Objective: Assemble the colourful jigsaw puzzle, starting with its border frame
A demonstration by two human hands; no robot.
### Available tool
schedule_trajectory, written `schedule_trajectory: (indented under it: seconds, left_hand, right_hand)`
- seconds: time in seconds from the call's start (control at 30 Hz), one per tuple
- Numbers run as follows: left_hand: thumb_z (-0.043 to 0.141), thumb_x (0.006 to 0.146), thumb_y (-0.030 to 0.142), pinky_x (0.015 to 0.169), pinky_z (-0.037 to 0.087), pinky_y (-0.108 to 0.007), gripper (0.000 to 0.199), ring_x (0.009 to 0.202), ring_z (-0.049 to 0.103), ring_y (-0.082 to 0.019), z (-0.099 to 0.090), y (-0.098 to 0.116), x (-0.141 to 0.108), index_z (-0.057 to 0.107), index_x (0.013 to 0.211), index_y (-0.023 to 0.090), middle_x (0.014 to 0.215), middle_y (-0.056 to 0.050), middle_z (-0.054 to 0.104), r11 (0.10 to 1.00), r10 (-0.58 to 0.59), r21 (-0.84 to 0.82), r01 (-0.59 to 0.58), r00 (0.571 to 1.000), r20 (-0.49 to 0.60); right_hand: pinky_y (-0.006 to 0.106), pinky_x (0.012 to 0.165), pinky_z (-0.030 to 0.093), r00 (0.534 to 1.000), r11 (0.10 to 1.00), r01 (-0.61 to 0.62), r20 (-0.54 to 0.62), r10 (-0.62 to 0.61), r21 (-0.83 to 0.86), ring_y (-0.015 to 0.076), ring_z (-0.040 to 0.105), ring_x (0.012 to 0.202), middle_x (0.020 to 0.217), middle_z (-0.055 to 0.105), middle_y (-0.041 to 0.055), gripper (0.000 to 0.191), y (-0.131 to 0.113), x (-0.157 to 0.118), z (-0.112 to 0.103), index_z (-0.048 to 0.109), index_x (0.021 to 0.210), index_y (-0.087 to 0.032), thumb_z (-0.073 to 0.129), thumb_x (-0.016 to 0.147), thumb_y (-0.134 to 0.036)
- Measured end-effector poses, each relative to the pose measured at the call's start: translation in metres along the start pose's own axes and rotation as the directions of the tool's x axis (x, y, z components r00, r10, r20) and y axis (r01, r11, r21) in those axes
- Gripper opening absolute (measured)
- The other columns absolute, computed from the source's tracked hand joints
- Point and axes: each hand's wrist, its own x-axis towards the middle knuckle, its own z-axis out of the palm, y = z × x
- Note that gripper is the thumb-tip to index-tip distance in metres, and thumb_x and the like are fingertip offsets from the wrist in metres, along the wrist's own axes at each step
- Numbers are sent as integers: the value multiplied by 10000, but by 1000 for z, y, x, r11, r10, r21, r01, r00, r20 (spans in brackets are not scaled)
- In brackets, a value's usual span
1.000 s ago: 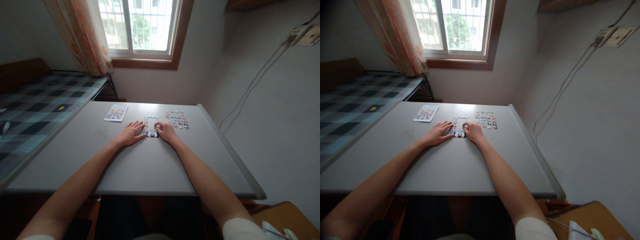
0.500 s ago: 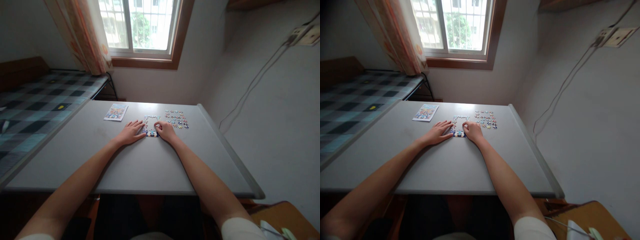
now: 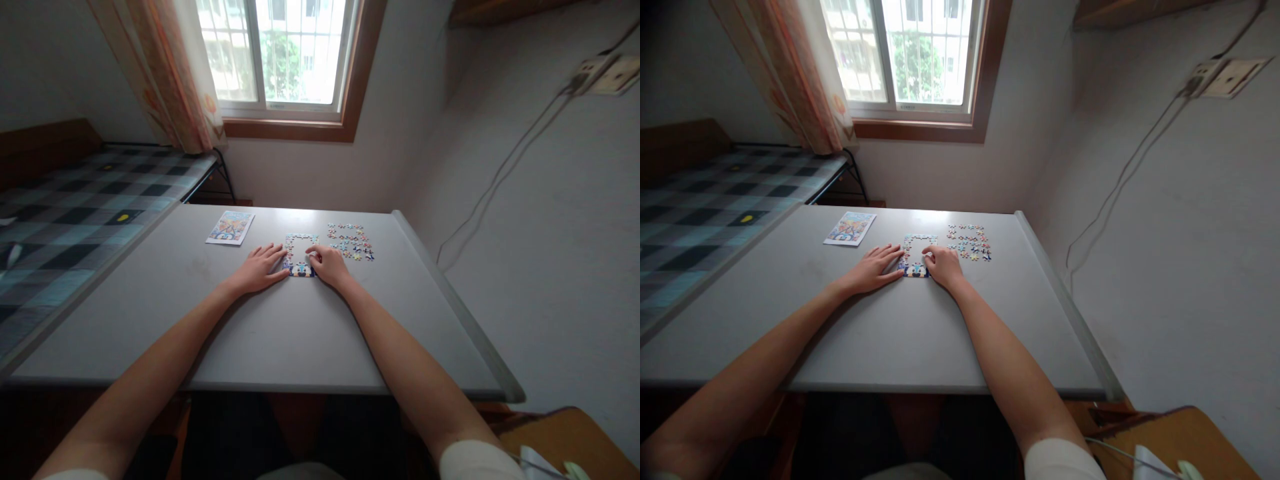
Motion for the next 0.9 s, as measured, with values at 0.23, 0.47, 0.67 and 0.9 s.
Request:
schedule_trajectory:
  seconds: [0.23,0.47,0.67,0.9]
  left_hand:
    - [331,913,632,1164,175,-453,666,1432,225,-261,-2,1,-2,383,1447,237,1545,-54,296,1000,-5,-23,6,1000,6]
    - [315,918,634,1168,172,-435,682,1435,218,-252,-3,1,-4,376,1451,214,1548,-59,287,1000,-11,-13,11,1000,21]
    - [302,919,642,1165,178,-438,673,1436,217,-248,0,0,-4,375,1452,238,1551,-53,282,1000,-5,-18,5,1000,4]
    - [330,913,637,1156,199,-443,655,1425,246,-257,-3,2,-5,404,1418,225,1536,-69,317,1000,0,-25,0,1000,9]
  right_hand:
    - [311,840,368,999,999,13,38,-11,-41,179,604,823,803,700,26,227,-5,-2,-2,706,971,-236,523,838,-221]
    - [302,820,360,999,999,28,40,-26,-35,179,605,827,820,701,26,229,-3,-2,-2,707,982,-239,527,841,-231]
    - [306,820,354,999,999,29,37,-28,-24,181,604,850,824,698,22,226,-3,-2,-1,704,983,-240,521,851,-240]
    - [311,836,350,999,1000,4,46,-4,-9,178,608,853,823,693,15,234,-3,-1,-1,693,1005,-246,517,852,-235]
